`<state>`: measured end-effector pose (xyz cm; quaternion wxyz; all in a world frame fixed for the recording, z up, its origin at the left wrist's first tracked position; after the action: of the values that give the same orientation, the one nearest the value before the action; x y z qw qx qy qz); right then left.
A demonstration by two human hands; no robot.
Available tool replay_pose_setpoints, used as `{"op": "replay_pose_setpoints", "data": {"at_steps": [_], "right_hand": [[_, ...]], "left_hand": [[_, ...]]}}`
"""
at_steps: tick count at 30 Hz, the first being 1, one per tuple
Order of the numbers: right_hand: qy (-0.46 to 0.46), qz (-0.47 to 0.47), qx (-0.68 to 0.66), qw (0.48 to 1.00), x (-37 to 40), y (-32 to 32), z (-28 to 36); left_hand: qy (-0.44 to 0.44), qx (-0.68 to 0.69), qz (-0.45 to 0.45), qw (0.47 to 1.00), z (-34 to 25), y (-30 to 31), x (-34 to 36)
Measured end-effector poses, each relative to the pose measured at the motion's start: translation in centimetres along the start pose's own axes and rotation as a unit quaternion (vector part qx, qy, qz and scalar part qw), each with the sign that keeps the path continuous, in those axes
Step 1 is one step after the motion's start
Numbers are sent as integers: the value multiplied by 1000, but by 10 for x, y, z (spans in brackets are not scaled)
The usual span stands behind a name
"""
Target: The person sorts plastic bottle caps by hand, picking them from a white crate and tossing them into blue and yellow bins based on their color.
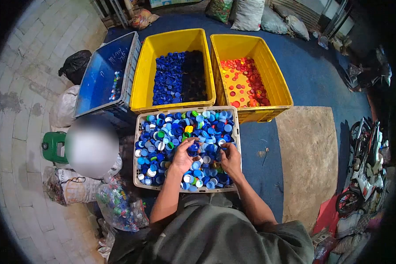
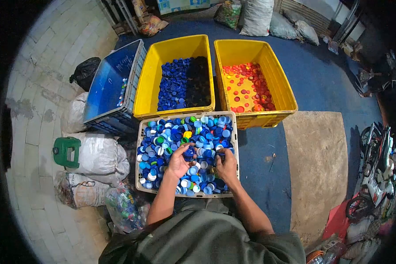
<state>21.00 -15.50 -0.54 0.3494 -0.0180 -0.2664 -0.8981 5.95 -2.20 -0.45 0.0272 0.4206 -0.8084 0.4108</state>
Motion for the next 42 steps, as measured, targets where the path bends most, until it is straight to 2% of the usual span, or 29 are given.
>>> {"op": "replay_pose_setpoints", "data": {"at_steps": [1, 4, 7, 10, 13, 16, 19, 22, 23, 24, 26, 27, 30, 32, 34, 36, 37, 38, 39, 42], "right_hand": [[-1, 11, 14, 1000, -1, -1, -7], [80, 0, 91, 993, 8, 0, -5], [65, 48, 129, 988, 16, -4, 3], [65, 21, 217, 974, 17, -12, 8], [-8, 49, 285, 957, 19, -14, 20], [-5, 58, 253, 966, 15, -22, 12], [46, 28, 227, 972, 19, -18, 16], [87, 37, 107, 990, 14, -13, 8], [-38, 95, 13, 995, 13, -15, -5], [-74, 120, -119, 983, 15, -11, -3], [-140, 159, -374, 903, 19, 1, 4], [-145, 182, -411, 882, 20, 7, 9], [-164, 274, -603, 731, 17, 11, 6], [-259, 190, -604, 729, 17, 12, 8], [-251, 177, -543, 781, 6, 0, 0], [-264, 179, -360, 877, 1, -9, -17], [-151, 114, -184, 965, 1, -7, 1], [-33, 43, 3, 999, 4, -4, 20], [56, 38, 98, 993, 1, -9, 22], [86, 45, 192, 977, 1, -23, 20]], "left_hand": [[-7, 18, -8, 1000, 0, 4, 2], [-15, 55, -22, 998, -4, 11, 8], [-33, 75, -21, 996, -5, 16, 13], [-40, 88, -31, 995, -4, 18, 16], [-49, 100, -24, 994, -3, 19, 20], [-56, 109, -11, 992, -2, 21, 24], [-57, 118, -14, 991, -3, 19, 28], [-60, 109, -15, 992, -3, 20, 31], [-62, 104, -13, 993, -3, 21, 32], [-59, 102, -20, 993, -3, 22, 33], [-53, 96, -30, 994, -3, 21, 33], [-47, 101, -31, 993, -3, 21, 33], [-42, 121, -10, 992, -4, 19, 32], [-42, 109, -24, 993, 0, 17, 30], [-40, 110, -21, 993, 0, 14, 30], [-33, 119, -22, 992, 3, 14, 28], [-29, 121, -18, 992, 5, 15, 27], [-26, 123, -17, 992, 7, 17, 26], [-23, 121, -15, 992, 7, 16, 27], [-19, 126, -4, 992, 8, 15, 25]]}}
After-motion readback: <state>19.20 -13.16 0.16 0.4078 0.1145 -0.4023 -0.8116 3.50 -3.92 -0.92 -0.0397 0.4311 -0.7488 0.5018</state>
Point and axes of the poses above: each hand's wrist, its own x-axis away from the middle knuckle, its own y-axis out of the back of the hand, z = x × y, the point moved 4 cm from there along -x, towards the middle knuckle, and after that the axes turned 12 degrees about -y, right-handed, at the moved point
